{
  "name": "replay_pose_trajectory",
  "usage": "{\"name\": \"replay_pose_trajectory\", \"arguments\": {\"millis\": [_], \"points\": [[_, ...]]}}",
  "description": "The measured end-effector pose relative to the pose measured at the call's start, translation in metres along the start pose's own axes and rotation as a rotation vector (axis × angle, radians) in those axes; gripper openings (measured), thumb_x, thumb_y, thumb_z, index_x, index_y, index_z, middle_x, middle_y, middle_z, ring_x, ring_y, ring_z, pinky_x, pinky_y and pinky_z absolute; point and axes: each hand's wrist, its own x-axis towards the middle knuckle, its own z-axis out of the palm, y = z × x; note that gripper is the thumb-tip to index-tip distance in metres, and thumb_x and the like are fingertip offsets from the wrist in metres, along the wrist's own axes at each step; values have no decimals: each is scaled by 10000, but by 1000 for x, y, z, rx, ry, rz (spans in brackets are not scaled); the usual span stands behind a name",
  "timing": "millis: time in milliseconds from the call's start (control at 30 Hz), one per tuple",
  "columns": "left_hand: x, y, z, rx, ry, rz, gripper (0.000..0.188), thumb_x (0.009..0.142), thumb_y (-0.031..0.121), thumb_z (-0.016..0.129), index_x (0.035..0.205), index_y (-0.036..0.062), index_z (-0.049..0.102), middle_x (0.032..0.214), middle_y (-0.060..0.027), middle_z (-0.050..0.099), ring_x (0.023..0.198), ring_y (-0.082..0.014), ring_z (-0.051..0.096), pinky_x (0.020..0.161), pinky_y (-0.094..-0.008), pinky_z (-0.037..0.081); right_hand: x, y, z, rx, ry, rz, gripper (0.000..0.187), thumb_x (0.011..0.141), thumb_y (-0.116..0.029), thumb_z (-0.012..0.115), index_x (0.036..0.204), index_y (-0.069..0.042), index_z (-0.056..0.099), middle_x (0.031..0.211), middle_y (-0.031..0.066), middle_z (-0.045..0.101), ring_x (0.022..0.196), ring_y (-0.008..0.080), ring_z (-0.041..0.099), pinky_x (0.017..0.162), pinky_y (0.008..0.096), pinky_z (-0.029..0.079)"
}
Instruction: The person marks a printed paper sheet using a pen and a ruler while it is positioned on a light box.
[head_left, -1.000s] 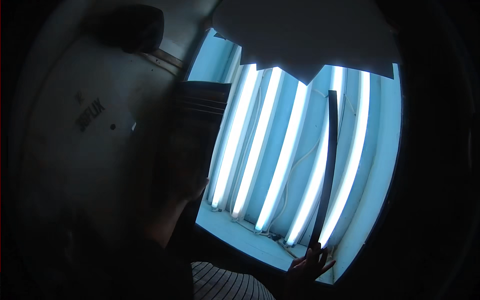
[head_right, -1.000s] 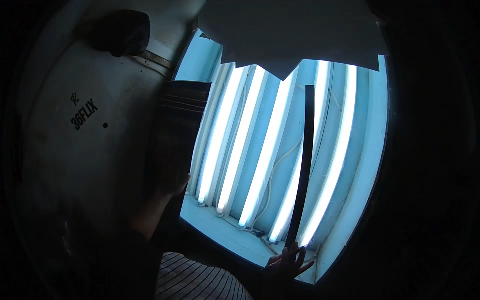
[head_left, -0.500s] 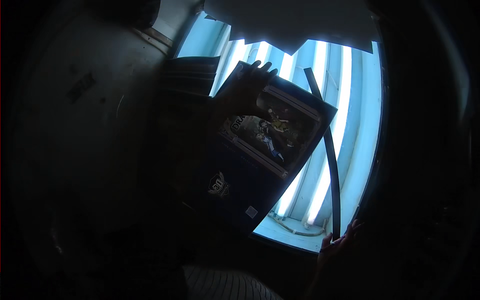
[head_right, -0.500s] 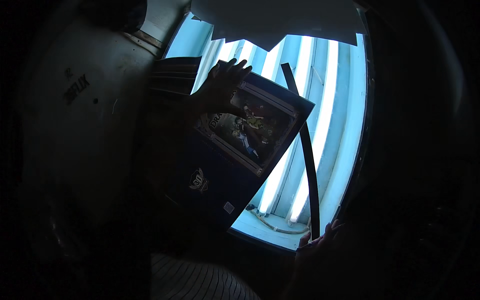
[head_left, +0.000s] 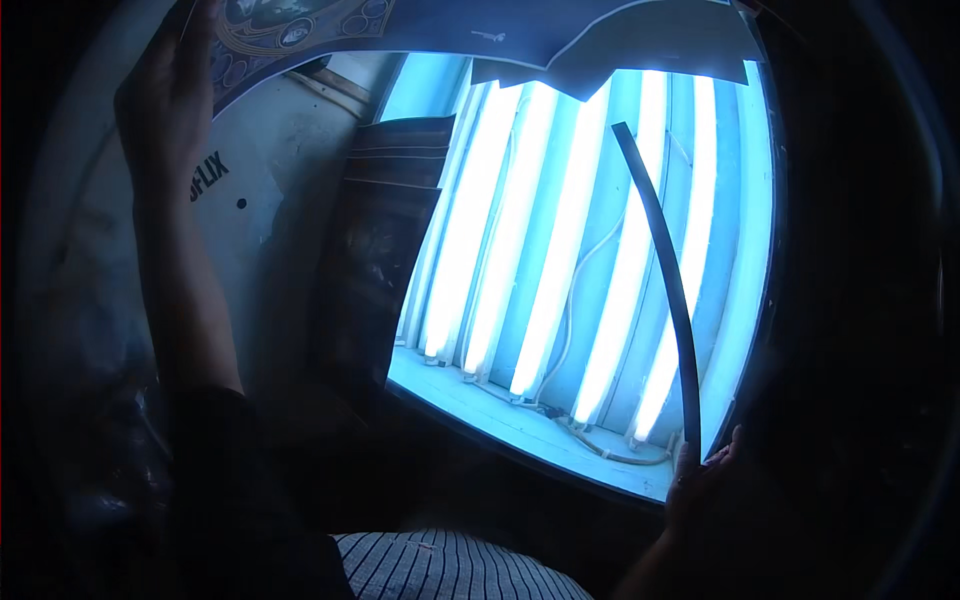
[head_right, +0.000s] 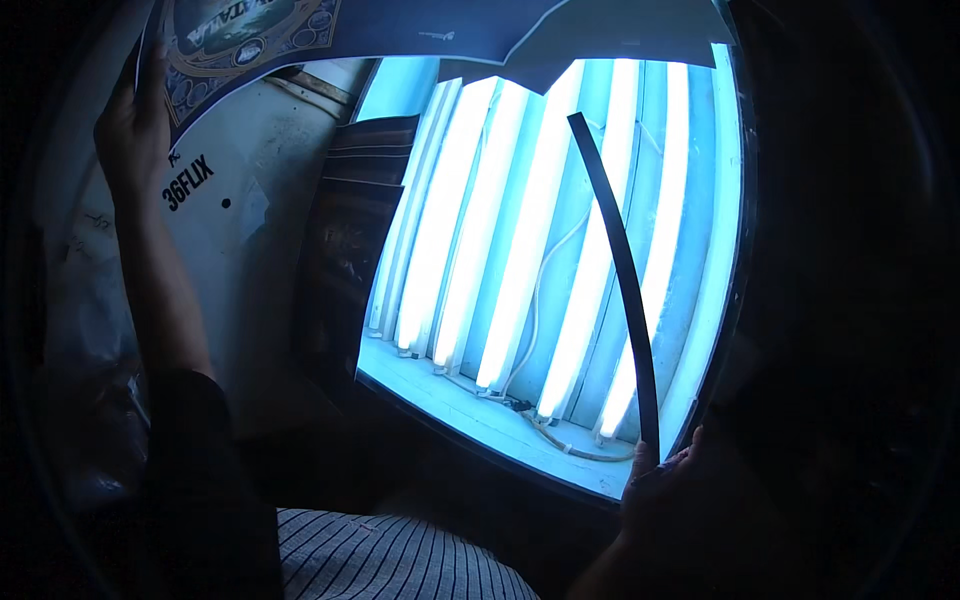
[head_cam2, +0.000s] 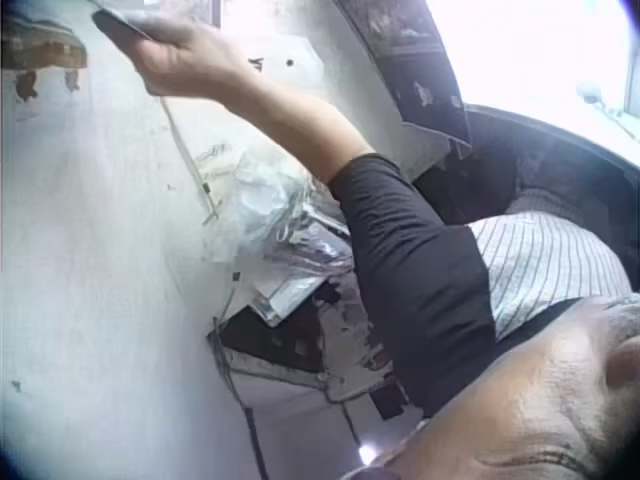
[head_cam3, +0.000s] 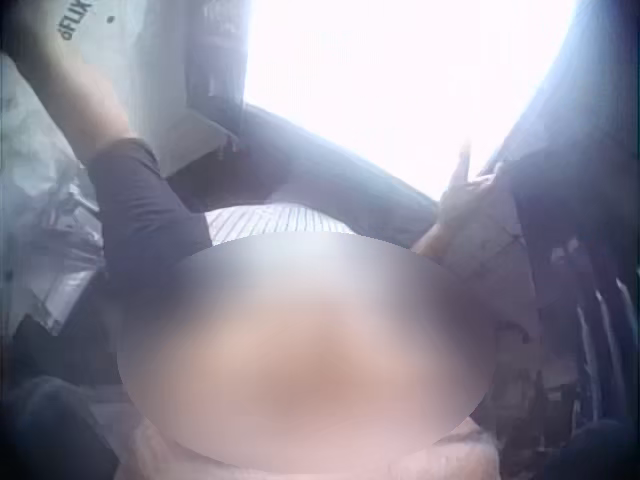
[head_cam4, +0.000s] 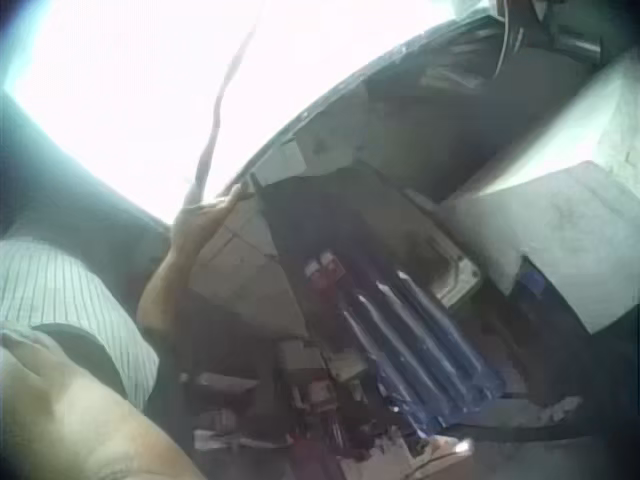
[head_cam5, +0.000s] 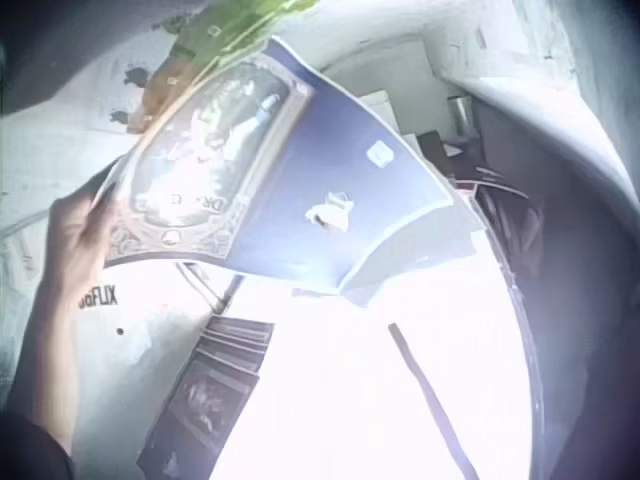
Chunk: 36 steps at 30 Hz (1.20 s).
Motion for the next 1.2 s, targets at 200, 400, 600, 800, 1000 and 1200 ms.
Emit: {"name": "replay_pose_trajectory", "arguments": {"millis": [200, 400, 600, 800, 1000, 1200], "points": [[-191, 55, 23, 88, -428, 468, 452, 860, 177, 701, 1284, 69, 588, 1340, -151, 571, 1214, -323, 561, 972, -468, 488, 0, 14, 12, 3, -14, 18, 686, 924, -240, 634, 1463, -2, 281, 1442, 287, 385, 1383, 396, 370, 1137, 476, 308], [-379, 102, 77, -97, -601, 259, 635, 712, 289, 827, 1271, 145, 562, 1387, -147, 505, 1316, -363, 443, 1053, -584, 313, 1, 11, 13, 69, -38, 2, 704, 924, -271, 636, 1464, -3, 272, 1476, 269, 360, 1399, 396, 346, 1153, 478, 281], [-394, 142, 84, -351, -1114, 241, 785, 835, 678, 597, 1416, 167, 463, 1529, -147, 334, 1436, -340, 268, 1132, -633, 171, 3, 8, 6, 184, -98, 127, 662, 938, -222, 618, 1456, 9, 278, 1496, 269, 339, 1424, 396, 304, 1170, 487, 246], [-283, 101, 198, -95, -666, 177, 829, 881, 710, 474, 1469, 135, 373, 1582, -154, 231, 1454, -391, 198, 1151, -637, 120, -3, 10, 18, 49, 121, -335, 493, 970, -203, 552, 1429, -126, 388, 1498, 219, 387, 1426, 391, 314, 1167, 568, 215], [-272, 110, 202, -263, -848, 240, 884, 845, 735, 496, 1468, 120, 369, 1579, -146, 232, 1465, -395, 155, 1121, -688, 115, 1, -23, 17, -81, -67, -329, 363, 1007, -340, 444, 1306, -152, 525, 1382, 133, 562, 1461, 324, 274, 1150, 665, 96], [-264, 97, 222, -314, -707, 254, 820, 815, 669, 608, 1376, 87, 469, 1455, -152, 356, 1371, -375, 286, 1106, -646, 186, 5, -64, 33, -87, -109, -355, 342, 975, -269, 507, 1279, -113, 531, 1379, 130, 556, 1435, 338, 320, 1156, 659, 88]]}}
